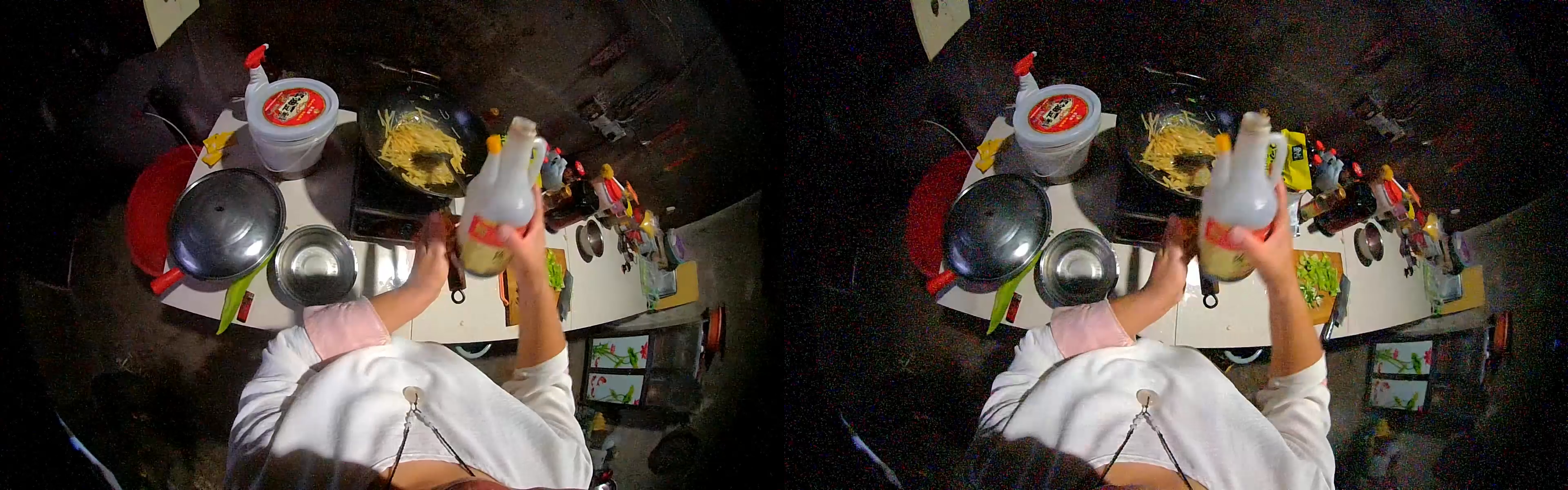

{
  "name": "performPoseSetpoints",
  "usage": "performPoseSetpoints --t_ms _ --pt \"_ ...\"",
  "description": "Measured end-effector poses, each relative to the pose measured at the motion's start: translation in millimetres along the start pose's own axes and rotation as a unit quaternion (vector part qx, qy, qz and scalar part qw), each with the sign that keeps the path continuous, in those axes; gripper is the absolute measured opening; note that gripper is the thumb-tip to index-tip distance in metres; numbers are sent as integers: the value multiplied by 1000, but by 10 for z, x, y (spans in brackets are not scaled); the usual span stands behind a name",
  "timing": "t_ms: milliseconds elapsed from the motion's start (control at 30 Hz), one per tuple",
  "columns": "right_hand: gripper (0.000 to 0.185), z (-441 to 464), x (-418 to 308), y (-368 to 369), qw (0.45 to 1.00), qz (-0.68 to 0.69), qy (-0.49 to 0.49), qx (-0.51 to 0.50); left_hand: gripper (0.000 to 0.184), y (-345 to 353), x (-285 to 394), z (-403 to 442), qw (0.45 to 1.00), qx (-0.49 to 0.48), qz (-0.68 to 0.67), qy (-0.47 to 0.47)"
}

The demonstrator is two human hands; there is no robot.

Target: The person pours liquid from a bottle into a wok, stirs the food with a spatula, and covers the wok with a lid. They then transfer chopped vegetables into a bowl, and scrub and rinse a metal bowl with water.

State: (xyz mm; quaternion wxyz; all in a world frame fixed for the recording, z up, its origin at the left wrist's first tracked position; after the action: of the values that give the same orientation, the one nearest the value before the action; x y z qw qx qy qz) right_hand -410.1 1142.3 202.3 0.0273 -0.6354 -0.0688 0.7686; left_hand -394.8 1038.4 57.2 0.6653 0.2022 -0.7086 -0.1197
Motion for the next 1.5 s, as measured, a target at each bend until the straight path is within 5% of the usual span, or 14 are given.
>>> performPoseSetpoints --t_ms 33,133,200,433,533,767,1500 --pt "106 162 -6 -133 1000 -24 1 -15 42 -25 95 -11 994 -10 102 32" --pt "102 605 -25 -404 990 -115 42 -73 56 -348 334 15 984 -26 -48 -170" --pt "100 792 9 -436 974 -180 78 -115 66 -626 373 -45 995 -10 -47 -82" --pt "90 1222 271 -583 924 -248 202 -209 53 -1915 233 -564 978 120 -117 -126" --pt "84 1358 382 -649 921 -266 175 -222 51 -2144 299 -819 966 171 -160 -114" --pt "93 1687 592 -774 893 -306 238 -230 49 -2119 167 -918 951 198 -209 -115" --pt "93 1942 780 -648 899 -287 225 -243 52 -2060 119 -895 949 219 -181 -140"
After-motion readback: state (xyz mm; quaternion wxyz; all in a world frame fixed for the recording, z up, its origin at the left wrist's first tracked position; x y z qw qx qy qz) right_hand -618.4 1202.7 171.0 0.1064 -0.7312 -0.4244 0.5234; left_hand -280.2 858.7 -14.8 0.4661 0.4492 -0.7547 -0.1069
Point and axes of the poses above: each hand's wrist, its own z-axis towards the middle knuckle, its own y-axis out of the palm, x = y × z, the point moved 3 cm from there along z, towards the middle knuckle, and after that the axes turned 1 degree about -x, right-handed, at the moved point
